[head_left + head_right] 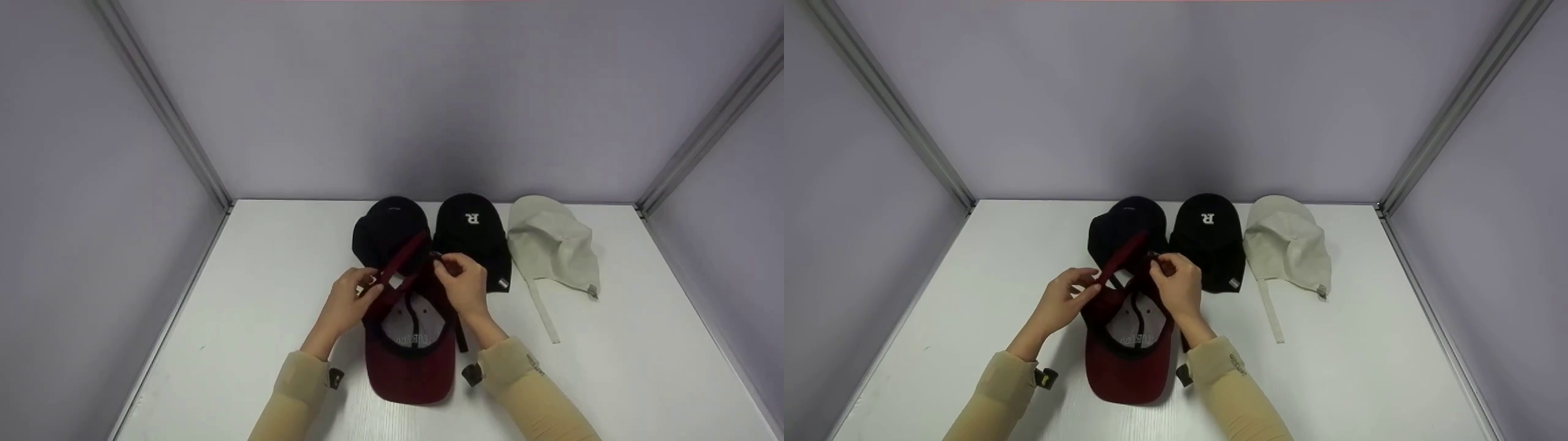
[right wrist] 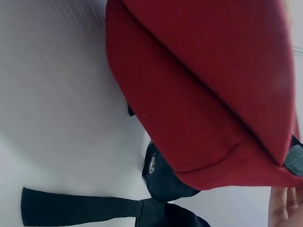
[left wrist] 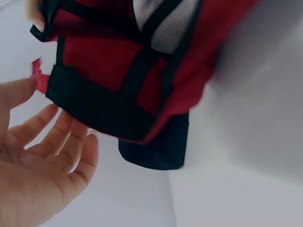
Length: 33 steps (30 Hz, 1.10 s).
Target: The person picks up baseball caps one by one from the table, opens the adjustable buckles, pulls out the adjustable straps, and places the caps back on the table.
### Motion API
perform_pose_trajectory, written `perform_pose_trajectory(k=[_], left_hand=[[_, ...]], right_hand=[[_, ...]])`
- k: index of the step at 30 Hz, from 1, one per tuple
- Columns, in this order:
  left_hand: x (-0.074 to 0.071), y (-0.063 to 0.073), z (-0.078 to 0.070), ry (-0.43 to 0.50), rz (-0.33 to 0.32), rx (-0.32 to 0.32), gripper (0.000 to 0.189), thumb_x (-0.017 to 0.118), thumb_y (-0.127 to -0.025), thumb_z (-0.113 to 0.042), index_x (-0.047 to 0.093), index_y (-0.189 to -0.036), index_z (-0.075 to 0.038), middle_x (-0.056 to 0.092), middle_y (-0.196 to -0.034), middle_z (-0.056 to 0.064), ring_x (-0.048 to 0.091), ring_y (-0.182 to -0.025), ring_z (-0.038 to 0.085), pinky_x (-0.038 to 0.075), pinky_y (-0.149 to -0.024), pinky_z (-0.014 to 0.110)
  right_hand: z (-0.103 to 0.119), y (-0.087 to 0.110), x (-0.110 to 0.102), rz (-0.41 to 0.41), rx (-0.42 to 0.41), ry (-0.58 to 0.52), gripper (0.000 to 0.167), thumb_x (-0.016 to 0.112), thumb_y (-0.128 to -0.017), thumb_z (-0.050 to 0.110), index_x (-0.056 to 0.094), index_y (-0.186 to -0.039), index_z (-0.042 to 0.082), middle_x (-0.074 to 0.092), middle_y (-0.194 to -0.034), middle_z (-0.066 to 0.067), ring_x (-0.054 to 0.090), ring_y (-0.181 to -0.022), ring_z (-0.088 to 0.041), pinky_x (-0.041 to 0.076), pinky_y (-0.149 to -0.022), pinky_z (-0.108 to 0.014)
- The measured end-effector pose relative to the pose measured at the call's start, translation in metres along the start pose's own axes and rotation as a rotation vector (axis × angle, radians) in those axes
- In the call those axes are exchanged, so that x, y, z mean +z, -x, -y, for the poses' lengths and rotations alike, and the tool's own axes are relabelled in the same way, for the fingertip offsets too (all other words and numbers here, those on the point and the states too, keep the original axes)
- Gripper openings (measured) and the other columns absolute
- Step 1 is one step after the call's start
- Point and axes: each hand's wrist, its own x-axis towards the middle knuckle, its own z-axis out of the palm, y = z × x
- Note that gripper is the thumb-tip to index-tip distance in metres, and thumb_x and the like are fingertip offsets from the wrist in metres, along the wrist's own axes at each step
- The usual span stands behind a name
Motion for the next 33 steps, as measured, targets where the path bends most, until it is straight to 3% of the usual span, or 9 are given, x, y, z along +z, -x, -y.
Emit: perform_pose_trajectory(k=[8, 14, 21, 27, 33], left_hand=[[-0.003, 0.001, 0.015, -0.102, 0.057, -0.092, 0.012, 0.059, -0.100, -0.015, 0.068, -0.099, -0.007, 0.066, -0.093, 0.005, 0.061, -0.081, 0.018, 0.051, -0.071, 0.038], [-0.002, 0.000, 0.021, -0.062, -0.019, -0.104, 0.012, 0.050, -0.104, -0.015, 0.058, -0.100, -0.006, 0.064, -0.082, 0.005, 0.059, -0.071, 0.016, 0.050, -0.064, 0.036], [-0.002, -0.004, 0.023, -0.014, -0.083, -0.110, 0.012, 0.048, -0.104, -0.014, 0.056, -0.102, -0.005, 0.063, -0.080, 0.005, 0.056, -0.066, 0.014, 0.049, -0.060, 0.034], [0.000, -0.006, 0.023, -0.018, -0.104, -0.111, 0.012, 0.048, -0.104, -0.014, 0.054, -0.101, -0.005, 0.061, -0.078, 0.004, 0.052, -0.064, 0.013, 0.046, -0.059, 0.032], [-0.001, -0.005, 0.022, -0.019, -0.104, -0.117, 0.012, 0.048, -0.104, -0.014, 0.055, -0.101, -0.005, 0.062, -0.080, 0.005, 0.055, -0.066, 0.014, 0.047, -0.060, 0.032]], right_hand=[[-0.003, 0.000, -0.004, 0.031, 0.034, 0.010, 0.007, 0.075, -0.086, 0.008, 0.073, -0.090, 0.003, 0.069, -0.080, -0.004, 0.061, -0.070, -0.017, 0.049, -0.063, -0.026], [-0.007, 0.002, -0.008, 0.097, 0.069, 0.029, 0.009, 0.075, -0.086, 0.009, 0.073, -0.093, 0.003, 0.069, -0.082, -0.004, 0.062, -0.072, -0.017, 0.050, -0.066, -0.028], [-0.014, 0.005, -0.014, 0.187, 0.089, 0.064, 0.005, 0.075, -0.087, 0.010, 0.073, -0.090, 0.006, 0.067, -0.080, -0.001, 0.060, -0.071, -0.016, 0.048, -0.064, -0.028], [-0.024, 0.009, -0.020, 0.305, 0.085, 0.151, 0.011, 0.077, -0.085, 0.011, 0.072, -0.093, 0.006, 0.067, -0.084, -0.001, 0.062, -0.076, -0.016, 0.051, -0.067, -0.033], [-0.030, 0.012, -0.029, 0.416, 0.157, 0.264, 0.020, 0.077, -0.086, 0.016, 0.072, -0.099, 0.001, 0.070, -0.094, -0.010, 0.066, -0.082, -0.022, 0.053, -0.073, -0.040]])
